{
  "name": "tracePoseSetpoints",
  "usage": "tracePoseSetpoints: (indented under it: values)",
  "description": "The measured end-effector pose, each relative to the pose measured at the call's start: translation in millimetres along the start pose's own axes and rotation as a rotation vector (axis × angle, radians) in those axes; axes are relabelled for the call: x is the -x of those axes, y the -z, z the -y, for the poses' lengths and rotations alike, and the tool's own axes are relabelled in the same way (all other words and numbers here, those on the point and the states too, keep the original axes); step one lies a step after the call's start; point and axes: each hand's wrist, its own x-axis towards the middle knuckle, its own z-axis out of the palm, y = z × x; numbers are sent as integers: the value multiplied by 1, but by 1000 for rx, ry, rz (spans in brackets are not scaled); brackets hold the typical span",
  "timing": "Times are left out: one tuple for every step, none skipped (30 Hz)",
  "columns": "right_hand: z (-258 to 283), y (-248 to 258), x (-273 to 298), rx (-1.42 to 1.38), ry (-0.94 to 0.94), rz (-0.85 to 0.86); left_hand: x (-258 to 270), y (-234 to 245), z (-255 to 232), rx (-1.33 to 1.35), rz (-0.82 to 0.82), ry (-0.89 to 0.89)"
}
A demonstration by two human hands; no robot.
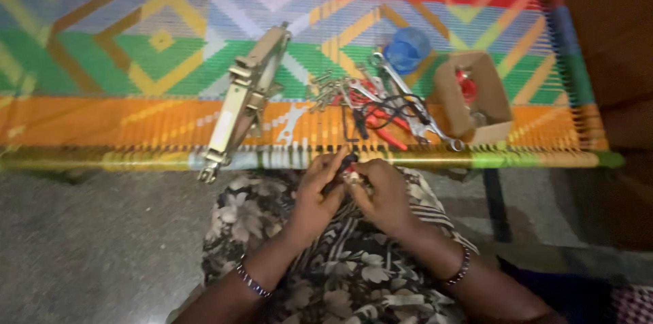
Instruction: The person strips the outer insulation from a black electrical cable using a yellow utility knife, then twists the exposed inner wires together by hand. The person repeats the stripping and twisting process on the same cable segment multiple times.
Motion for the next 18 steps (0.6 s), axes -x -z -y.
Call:
tracePoseSetpoints:
  values:
    - [13,0,-1,6,3,-22,2,0,1,-43,-2,-16]
    - [24,1,-2,12,6,-45,3,-1,2,-86,-5,-32]
    - [34,5,-4,18,10,-68,3,-2,4,-129,-8,-49]
    - [41,8,-6,36,70,-69,2,-2,5,-121,-22,-61]
    - [47,10,-10,49,135,-66,-1,-1,7,-118,-41,-70]
    - [50,14,-12,61,199,-62,-3,-2,8,-116,-60,-78]
    - [52,17,-14,21,209,-68,-4,-1,9,4,-56,-10]
    - [52,18,-15,-19,219,-74,-5,1,10,122,-52,58]
    - [52,16,-16,-69,236,-74,-6,6,12,233,-59,129]
    - [50,14,-17,-116,88,-41,-7,8,15,326,-66,210]
    - [46,11,-19,-169,-52,1,-8,9,18,413,-83,291]
    - [42,10,-20,-221,-192,49,-8,10,22,501,-102,370]
    - [38,11,-18,-260,-56,-14,-9,12,25,640,-107,374]
    - [33,13,-18,-301,81,-77,-11,13,29,779,-112,373]
    - [28,12,-19,-434,-79,-40,-11,14,33,921,-117,365]
    - [24,11,-20,-563,-242,5,-11,14,38,919,-138,378]
    - [19,11,-20,-677,-413,50,-13,11,42,926,-149,392]
    - [16,10,-21,-752,-412,76,-12,11,45,933,-161,406]
